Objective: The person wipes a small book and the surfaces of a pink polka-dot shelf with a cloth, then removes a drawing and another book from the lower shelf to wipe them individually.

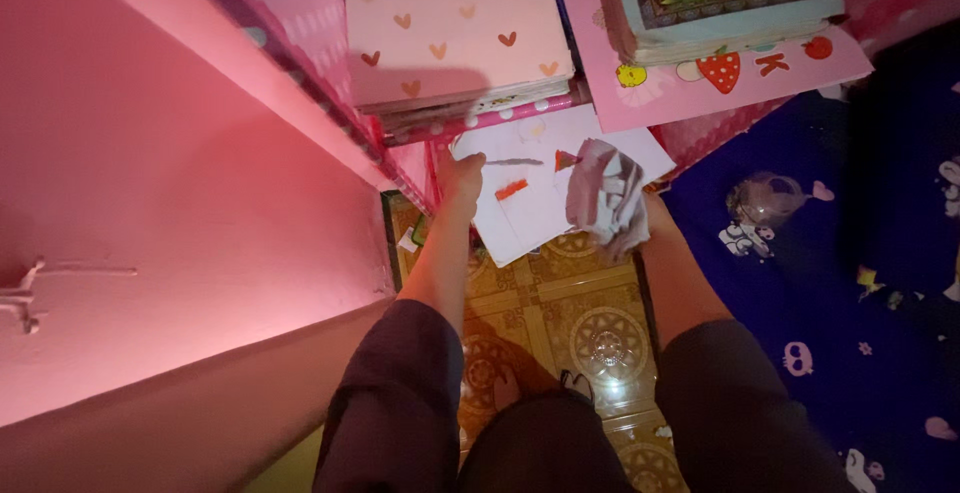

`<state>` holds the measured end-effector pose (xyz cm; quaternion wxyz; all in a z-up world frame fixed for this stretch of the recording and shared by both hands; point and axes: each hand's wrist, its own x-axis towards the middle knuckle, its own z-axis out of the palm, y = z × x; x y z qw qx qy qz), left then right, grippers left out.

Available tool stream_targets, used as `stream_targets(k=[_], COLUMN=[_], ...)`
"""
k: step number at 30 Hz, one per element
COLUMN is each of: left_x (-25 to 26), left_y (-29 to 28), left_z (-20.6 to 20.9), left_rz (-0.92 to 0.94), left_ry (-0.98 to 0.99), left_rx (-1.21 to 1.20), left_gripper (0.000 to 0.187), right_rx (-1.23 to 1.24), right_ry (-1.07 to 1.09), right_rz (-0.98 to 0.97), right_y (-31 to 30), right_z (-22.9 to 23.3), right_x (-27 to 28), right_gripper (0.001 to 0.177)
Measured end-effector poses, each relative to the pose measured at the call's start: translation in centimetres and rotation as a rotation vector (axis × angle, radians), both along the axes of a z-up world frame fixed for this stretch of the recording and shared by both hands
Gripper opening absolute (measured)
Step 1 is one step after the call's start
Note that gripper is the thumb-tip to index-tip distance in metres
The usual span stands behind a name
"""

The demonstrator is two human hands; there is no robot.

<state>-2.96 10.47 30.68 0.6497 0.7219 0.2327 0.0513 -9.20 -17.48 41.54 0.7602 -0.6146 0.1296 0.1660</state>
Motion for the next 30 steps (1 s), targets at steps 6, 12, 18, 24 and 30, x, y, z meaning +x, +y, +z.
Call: stream_targets(k=[6,12,18,24,30], left_x=[1.9,0.8,-2.4,-8.4,-10.5], left_y=[-0.7,-1.1,-3.1,-10.3,-15.2], left_z=[-3.4,-2.1,4.4,12.8,9.2], left_rz=[-0.021,0.007,0.182,-0.568,-0.739], left_ry=[-0.149,-0.043,-0.185,-0.1,0.003], left_rx=[-0.126,0.03,0.513,1.126,1.492], left_gripper=[0.053,0.063,0.099,0.086,0.073], right_rx=[0.024,0.003,-0.086,-0.141,-0.102], right_ry=[0.0,0.01,0.013,0.036,0.111], right_rz=[0.011,0.047,0.134,0.092,-0.095], right_y=[-0.5,-0.9,-3.2,-6.4,-10.0], right_z=[-0.4,0.1,1.2,0.7,-0.9], right_x=[2.0,1.1,-1.8,-5.0,-8.3], right_gripper=[0.043,0.044,0.044,0.045,0.045])
